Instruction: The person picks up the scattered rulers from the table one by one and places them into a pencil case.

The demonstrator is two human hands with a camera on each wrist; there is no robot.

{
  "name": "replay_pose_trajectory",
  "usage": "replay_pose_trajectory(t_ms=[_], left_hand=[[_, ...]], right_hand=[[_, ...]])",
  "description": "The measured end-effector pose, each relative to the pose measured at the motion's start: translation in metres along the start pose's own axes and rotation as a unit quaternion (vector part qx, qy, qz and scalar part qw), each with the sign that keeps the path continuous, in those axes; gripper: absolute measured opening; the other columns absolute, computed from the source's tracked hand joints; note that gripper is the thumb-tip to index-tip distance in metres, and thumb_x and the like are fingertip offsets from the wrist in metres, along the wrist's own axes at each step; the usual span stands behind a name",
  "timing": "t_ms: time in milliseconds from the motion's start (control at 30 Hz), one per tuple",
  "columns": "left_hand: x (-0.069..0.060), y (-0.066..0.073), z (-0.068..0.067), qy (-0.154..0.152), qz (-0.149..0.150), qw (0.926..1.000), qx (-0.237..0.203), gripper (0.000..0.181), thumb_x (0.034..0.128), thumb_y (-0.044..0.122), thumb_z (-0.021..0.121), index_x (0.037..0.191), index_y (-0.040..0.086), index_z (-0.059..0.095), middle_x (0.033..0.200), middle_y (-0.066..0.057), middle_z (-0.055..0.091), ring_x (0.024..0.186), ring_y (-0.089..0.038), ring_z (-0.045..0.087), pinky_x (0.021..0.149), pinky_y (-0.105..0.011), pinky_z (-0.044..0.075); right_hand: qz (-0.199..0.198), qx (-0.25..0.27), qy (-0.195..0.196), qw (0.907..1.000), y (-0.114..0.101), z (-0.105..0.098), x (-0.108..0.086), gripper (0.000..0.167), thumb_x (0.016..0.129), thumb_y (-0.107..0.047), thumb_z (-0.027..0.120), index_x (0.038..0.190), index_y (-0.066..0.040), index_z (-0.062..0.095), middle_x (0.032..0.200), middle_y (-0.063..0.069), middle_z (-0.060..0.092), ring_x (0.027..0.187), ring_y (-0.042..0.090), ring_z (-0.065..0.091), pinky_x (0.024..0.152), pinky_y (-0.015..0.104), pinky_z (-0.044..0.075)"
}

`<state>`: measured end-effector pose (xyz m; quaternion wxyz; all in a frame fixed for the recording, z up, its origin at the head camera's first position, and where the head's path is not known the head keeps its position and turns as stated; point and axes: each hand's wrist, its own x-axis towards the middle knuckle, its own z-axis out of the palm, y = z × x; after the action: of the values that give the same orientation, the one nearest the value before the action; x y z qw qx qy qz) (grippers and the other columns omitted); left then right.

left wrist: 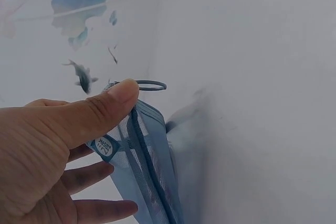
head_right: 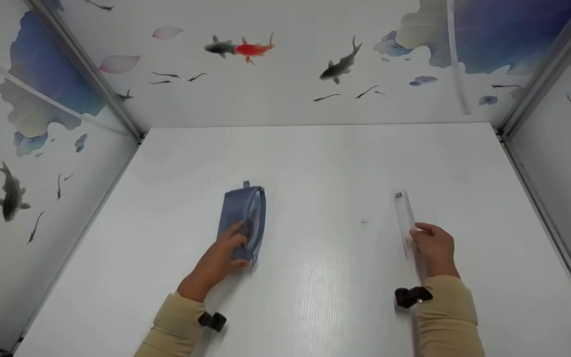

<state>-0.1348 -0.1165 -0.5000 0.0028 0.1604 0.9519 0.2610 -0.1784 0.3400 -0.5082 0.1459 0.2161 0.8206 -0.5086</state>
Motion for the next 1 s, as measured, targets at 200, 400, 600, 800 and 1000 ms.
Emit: replay_pose_trajectory(t_ms=[200,400,600,800,1000], left_hand=[[0.0,-0.001,0.0,0.002,0.001,1.0,0.0,0.038,0.0738,0.02,0.081,0.097,0.012,0.051,0.15,-0.017,0.036,0.134,-0.037,0.041,0.095,-0.042,0.048],[-0.001,0.0,0.0,0.004,0.001,1.0,0.005,0.038,0.0741,0.019,0.081,0.1,0.012,0.054,0.15,-0.017,0.037,0.134,-0.038,0.041,0.095,-0.042,0.048],[0.001,0.0,0.001,0.005,0.004,0.9999,0.01,0.038,0.0743,0.019,0.081,0.099,0.012,0.053,0.15,-0.017,0.037,0.134,-0.037,0.041,0.098,-0.043,0.046],[0.001,0.0,0.001,0.004,0.002,0.9999,0.01,0.039,0.0738,0.02,0.081,0.098,0.012,0.052,0.149,-0.018,0.038,0.133,-0.037,0.042,0.1,-0.043,0.045],[0.0,0.001,0.001,0.007,0.001,0.9999,0.01,0.04,0.0729,0.019,0.082,0.098,0.012,0.053,0.149,-0.018,0.039,0.133,-0.037,0.042,0.099,-0.042,0.046]], right_hand=[[-0.01,0.004,-0.006,0.9999,-0.007,0.01,-0.003,0.064,0.099,-0.038,0.05,0.149,-0.003,0.031,0.126,0.009,0.049,0.095,0.013,0.048,0.073,0.019,0.045],[-0.01,0.03,-0.019,0.9993,-0.014,0.023,-0.004,0.064,0.098,-0.037,0.052,0.149,-0.004,0.032,0.117,0.003,0.051,0.097,0.013,0.048,0.075,0.017,0.045],[-0.006,0.032,-0.026,0.9991,-0.021,0.04,-0.004,0.061,0.099,-0.036,0.052,0.149,-0.006,0.034,0.126,0.008,0.05,0.103,0.016,0.048,0.078,0.019,0.044],[-0.012,0.033,-0.039,0.9986,-0.028,0.053,-0.007,0.059,0.099,-0.035,0.052,0.147,-0.005,0.035,0.13,0.012,0.048,0.107,0.02,0.046,0.077,0.019,0.045],[-0.033,0.035,-0.049,0.9977,-0.036,0.066,-0.007,0.055,0.099,-0.029,0.054,0.145,-0.003,0.039,0.116,0.006,0.053,0.095,0.014,0.049,0.075,0.019,0.046]])
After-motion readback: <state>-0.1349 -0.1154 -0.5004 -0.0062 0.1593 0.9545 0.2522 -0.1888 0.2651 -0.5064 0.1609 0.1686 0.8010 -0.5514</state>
